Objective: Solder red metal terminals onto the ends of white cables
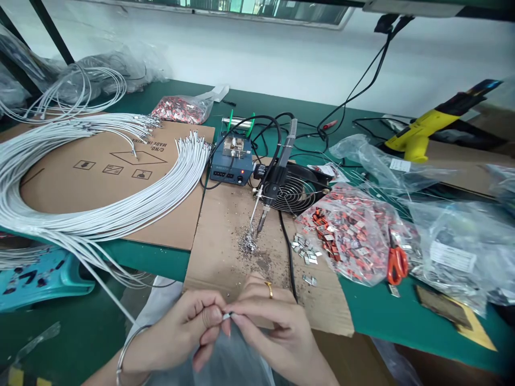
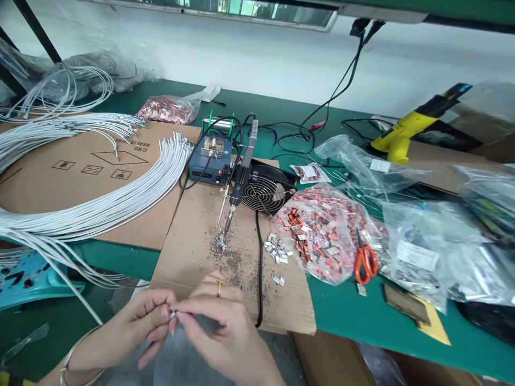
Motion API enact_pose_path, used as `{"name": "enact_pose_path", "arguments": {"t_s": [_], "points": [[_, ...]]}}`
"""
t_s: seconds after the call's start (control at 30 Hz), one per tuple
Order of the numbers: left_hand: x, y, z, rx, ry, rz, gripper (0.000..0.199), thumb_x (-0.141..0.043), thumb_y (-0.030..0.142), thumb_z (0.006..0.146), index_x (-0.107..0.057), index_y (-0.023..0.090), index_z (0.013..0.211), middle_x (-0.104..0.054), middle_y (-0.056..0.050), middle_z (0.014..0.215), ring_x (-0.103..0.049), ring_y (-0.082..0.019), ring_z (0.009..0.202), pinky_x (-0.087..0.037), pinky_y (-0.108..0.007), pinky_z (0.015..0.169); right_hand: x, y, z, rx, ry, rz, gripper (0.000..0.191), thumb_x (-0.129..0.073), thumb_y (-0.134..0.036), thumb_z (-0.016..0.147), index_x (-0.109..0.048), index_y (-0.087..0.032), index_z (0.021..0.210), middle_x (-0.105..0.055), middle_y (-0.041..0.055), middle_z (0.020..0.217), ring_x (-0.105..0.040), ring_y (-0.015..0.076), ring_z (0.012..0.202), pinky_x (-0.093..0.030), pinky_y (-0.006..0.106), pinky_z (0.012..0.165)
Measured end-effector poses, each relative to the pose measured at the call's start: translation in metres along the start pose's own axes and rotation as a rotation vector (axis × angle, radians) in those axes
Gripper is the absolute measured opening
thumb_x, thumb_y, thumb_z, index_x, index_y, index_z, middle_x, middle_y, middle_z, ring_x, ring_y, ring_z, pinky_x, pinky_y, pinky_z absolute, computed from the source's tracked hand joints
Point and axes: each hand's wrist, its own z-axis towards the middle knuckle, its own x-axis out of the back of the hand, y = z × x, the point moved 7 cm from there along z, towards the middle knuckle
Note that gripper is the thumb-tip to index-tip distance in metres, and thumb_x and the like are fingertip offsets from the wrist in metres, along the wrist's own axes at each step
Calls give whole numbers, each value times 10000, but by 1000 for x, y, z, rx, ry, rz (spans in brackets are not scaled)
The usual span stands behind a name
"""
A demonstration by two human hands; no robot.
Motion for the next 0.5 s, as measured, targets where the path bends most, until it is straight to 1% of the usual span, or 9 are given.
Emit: {"name": "enact_pose_path", "arguments": {"t_s": [0.07, 0.1, 0.2, 0.23, 0.27, 0.3, 0.37, 0.43, 0.5], "points": [[3, 7, -2, -43, 52, 155, 395, -358, 480, 895, -457, 111, 795, -324, 42, 541, -362, -38, 428, -254, -160, 437, -3, 6, 0, -25, 58, 77, 386, -525, 5, 759, -660, -286, 974, -624, -21, 700, -539, 107, 612, -406, 266, 635], [3, 13, -3, -83, 69, 266, 385, -333, 449, 912, -471, 111, 791, -347, 30, 553, -368, -46, 470, -271, -167, 474, -8, 12, -1, -52, 68, 214, 357, -531, -11, 762, -672, -285, 942, -618, -17, 678, -535, 103, 588, -406, 247, 598], [-1, 37, -8, -278, 46, 586, 330, -317, 318, 937, -506, 119, 754, -438, -6, 639, -395, -76, 611, -308, -182, 604, -37, 35, -4, -200, 15, 896, 102, -624, -210, 773, -706, -257, 812, -546, -5, 537, -465, 74, 443, -340, 174, 433], [-3, 43, -10, -336, 25, 647, 308, -323, 280, 934, -509, 124, 746, -452, -10, 660, -400, -82, 640, -309, -185, 631, -47, 41, -5, -252, -5, 1071, 75, -655, -289, 756, -710, -246, 785, -527, -3, 511, -423, 57, 395, -294, 154, 387], [-3, 48, -11, -381, 22, 685, 285, -331, 250, 930, -504, 127, 740, -456, -8, 661, -403, -86, 650, -309, -188, 648, -54, 44, -5, -288, -18, 1170, 107, -672, -332, 742, -712, -236, 768, -526, 1, 510, -380, 36, 359, -246, 137, 355], [-1, 51, -12, -402, 41, 711, 269, -336, 228, 926, -498, 129, 736, -450, -3, 646, -402, -87, 649, -308, -192, 661, -58, 47, -4, -312, -13, 1196, 122, -677, -343, 740, -713, -229, 761, -531, 5, 518, -354, 20, 345, -212, 126, 341], [6, 55, -14, -426, 148, 746, 238, -350, 198, 919, -496, 135, 743, -448, 7, 635, -402, -84, 638, -305, -195, 665, -55, 48, 1, -310, 15, 1103, 113, -642, -310, 786, -714, -224, 796, -539, 12, 547, -348, 1, 349, -194, 109, 343], [14, 57, -16, -453, 272, 763, 214, -359, 178, 915, -510, 144, 767, -473, 14, 655, -414, -75, 631, -304, -188, 656, -45, 46, 8, -292, 24, 968, 129, -601, -273, 826, -697, -232, 903, -522, 3, 549, -357, 2, 376, -223, 100, 369], [20, 58, -16, -466, 330, 778, 207, -360, 173, 914, -523, 155, 787, -493, 24, 660, -426, -65, 616, -302, -179, 625, -33, 45, 13, -292, 16, 831, 172, -612, -245, 814, -665, -236, 977, -519, -1, 575, -380, 20, 433, -270, 103, 413]]}}
